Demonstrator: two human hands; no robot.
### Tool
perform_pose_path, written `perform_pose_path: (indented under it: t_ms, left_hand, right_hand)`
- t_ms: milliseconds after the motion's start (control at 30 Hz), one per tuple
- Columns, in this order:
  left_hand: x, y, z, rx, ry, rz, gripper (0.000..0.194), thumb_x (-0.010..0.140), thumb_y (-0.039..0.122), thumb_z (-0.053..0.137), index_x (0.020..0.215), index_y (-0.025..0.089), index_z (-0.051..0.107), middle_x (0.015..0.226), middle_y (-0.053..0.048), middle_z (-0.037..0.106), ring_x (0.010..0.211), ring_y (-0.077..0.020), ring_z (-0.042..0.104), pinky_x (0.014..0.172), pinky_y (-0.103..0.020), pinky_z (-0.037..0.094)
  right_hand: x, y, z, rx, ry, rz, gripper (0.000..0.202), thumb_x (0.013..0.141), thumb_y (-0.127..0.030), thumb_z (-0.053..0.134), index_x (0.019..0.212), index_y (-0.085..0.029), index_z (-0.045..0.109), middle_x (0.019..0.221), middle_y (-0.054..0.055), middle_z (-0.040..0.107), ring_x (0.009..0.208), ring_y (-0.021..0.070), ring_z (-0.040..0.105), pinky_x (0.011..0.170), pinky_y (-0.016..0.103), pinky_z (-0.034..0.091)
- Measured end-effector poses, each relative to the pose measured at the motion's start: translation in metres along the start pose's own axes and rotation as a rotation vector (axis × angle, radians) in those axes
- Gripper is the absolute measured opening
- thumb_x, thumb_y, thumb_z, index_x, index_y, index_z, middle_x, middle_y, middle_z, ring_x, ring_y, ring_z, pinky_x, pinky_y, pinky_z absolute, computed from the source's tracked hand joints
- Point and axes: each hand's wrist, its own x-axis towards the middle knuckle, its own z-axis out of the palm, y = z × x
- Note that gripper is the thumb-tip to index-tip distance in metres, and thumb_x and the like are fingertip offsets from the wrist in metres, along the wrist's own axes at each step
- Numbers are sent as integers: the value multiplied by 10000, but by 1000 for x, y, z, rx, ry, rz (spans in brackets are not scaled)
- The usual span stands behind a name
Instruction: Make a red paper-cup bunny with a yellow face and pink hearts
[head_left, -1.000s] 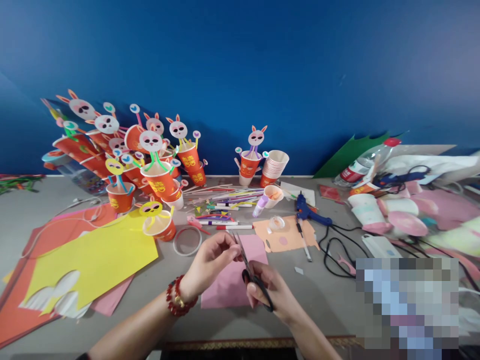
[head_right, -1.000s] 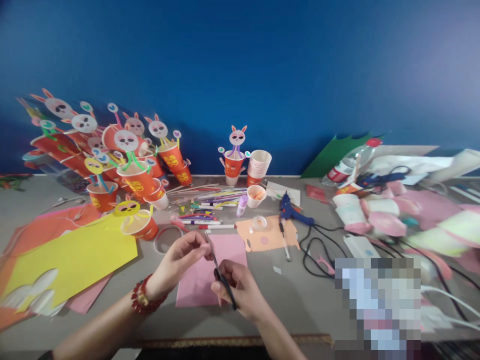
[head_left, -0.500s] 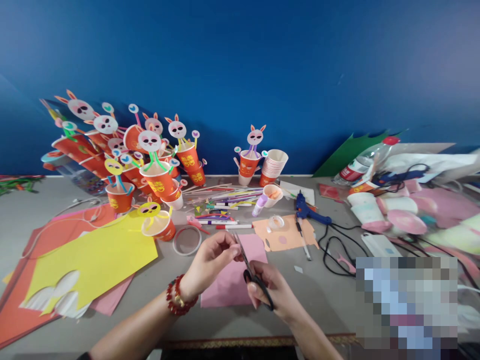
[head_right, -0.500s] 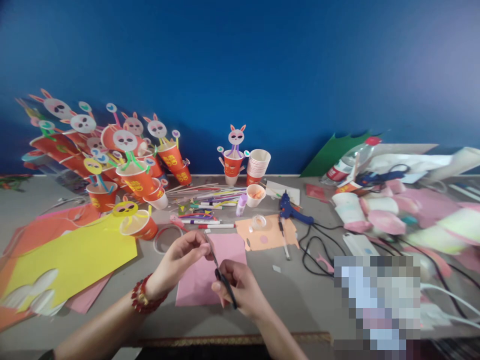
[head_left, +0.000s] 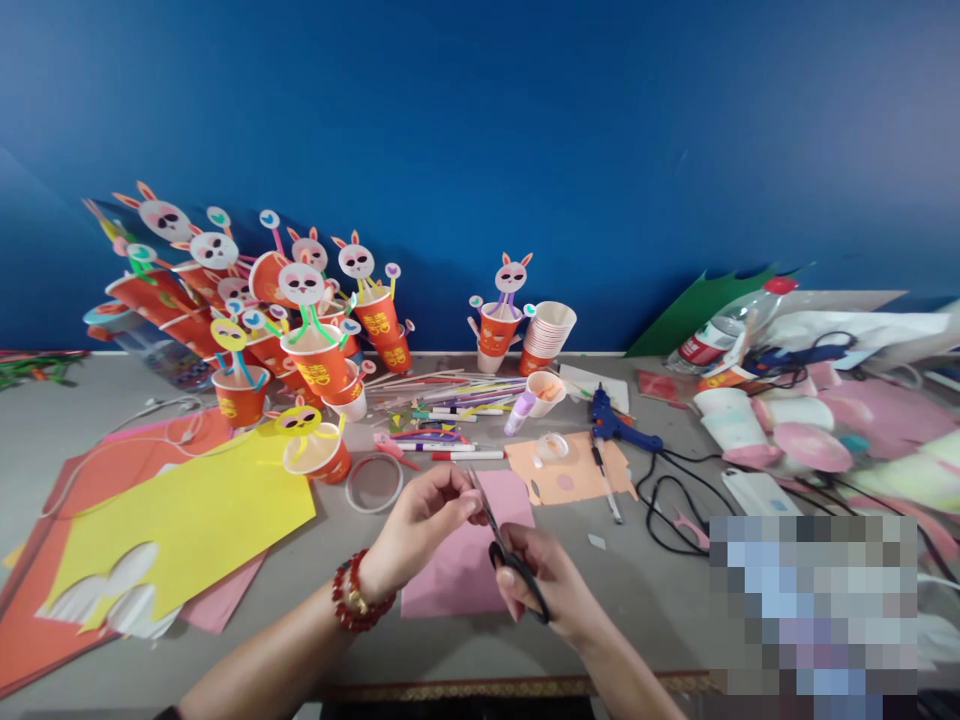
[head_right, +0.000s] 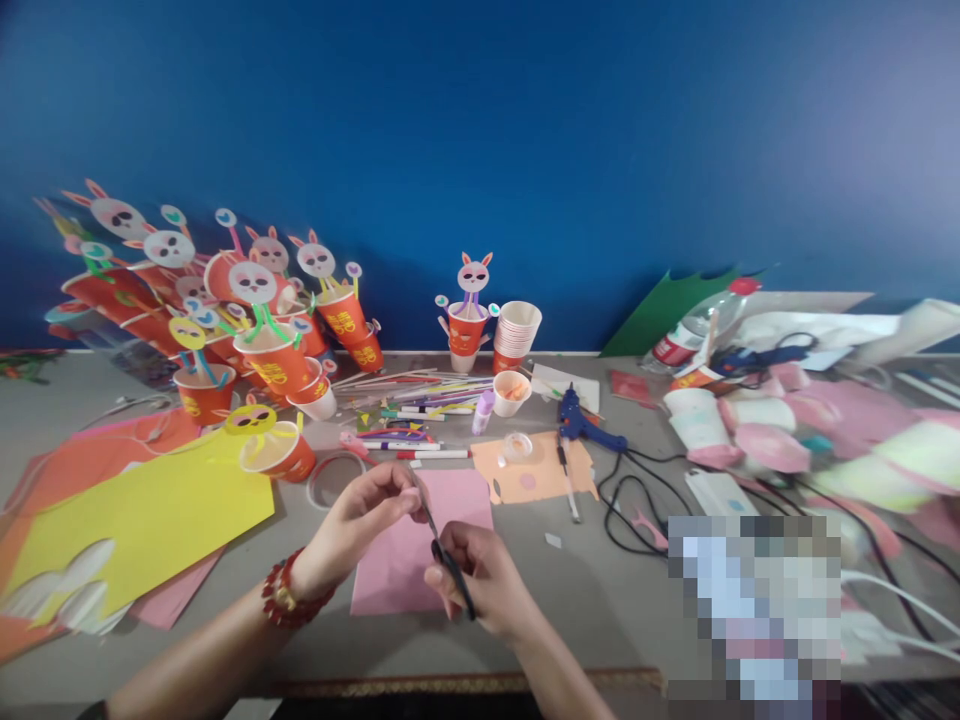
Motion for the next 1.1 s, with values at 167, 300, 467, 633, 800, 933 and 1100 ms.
perform_pose_path:
  t_ms: [167,300,467,633,800,933,1100]
  left_hand:
    - [0,0,-1,-18,-4,-9,183,863,294,672,797,156,572,757,-15,617,734,-137,582,732,-276,475]
    - [0,1,-1,-19,-3,-13,195,855,309,680,805,158,568,760,-19,623,737,-145,588,730,-281,472]
    - [0,2,0,-21,-5,-16,217,847,330,688,800,160,561,761,-22,621,735,-151,585,726,-286,462]
    - [-1,2,-1,-4,-8,-16,204,863,318,671,807,160,554,766,-29,631,738,-153,588,728,-290,456]
    - [-1,2,-2,18,-17,-10,191,877,308,654,813,156,558,778,-36,641,751,-157,597,736,-296,461]
    - [0,3,-2,30,-12,-10,189,883,305,648,816,155,555,781,-37,646,753,-155,602,733,-292,460]
    - [-2,5,-2,37,-17,-9,190,884,309,648,816,155,560,778,-37,648,751,-155,604,732,-292,459]
  right_hand:
    - [0,0,0,-20,7,4,589,649,-722,706,665,-216,406,454,-82,468,357,66,421,389,183,257]
    - [0,-1,0,-28,11,5,589,645,-723,709,659,-215,411,451,-81,464,357,65,422,384,182,263]
    - [0,1,-2,-13,21,9,602,625,-721,727,653,-209,412,455,-86,460,347,58,424,368,169,272]
    - [0,3,-4,-18,17,-6,590,636,-702,734,659,-203,419,463,-85,457,344,52,423,363,162,276]
    - [0,2,-5,-32,25,-7,590,629,-697,739,650,-209,409,470,-88,445,343,53,421,362,165,281]
    - [0,2,-5,-40,28,-5,580,643,-683,737,646,-212,398,459,-90,441,343,52,418,361,162,282]
    - [0,0,-5,-27,31,7,585,627,-682,746,647,-214,397,469,-96,434,340,48,410,353,162,289]
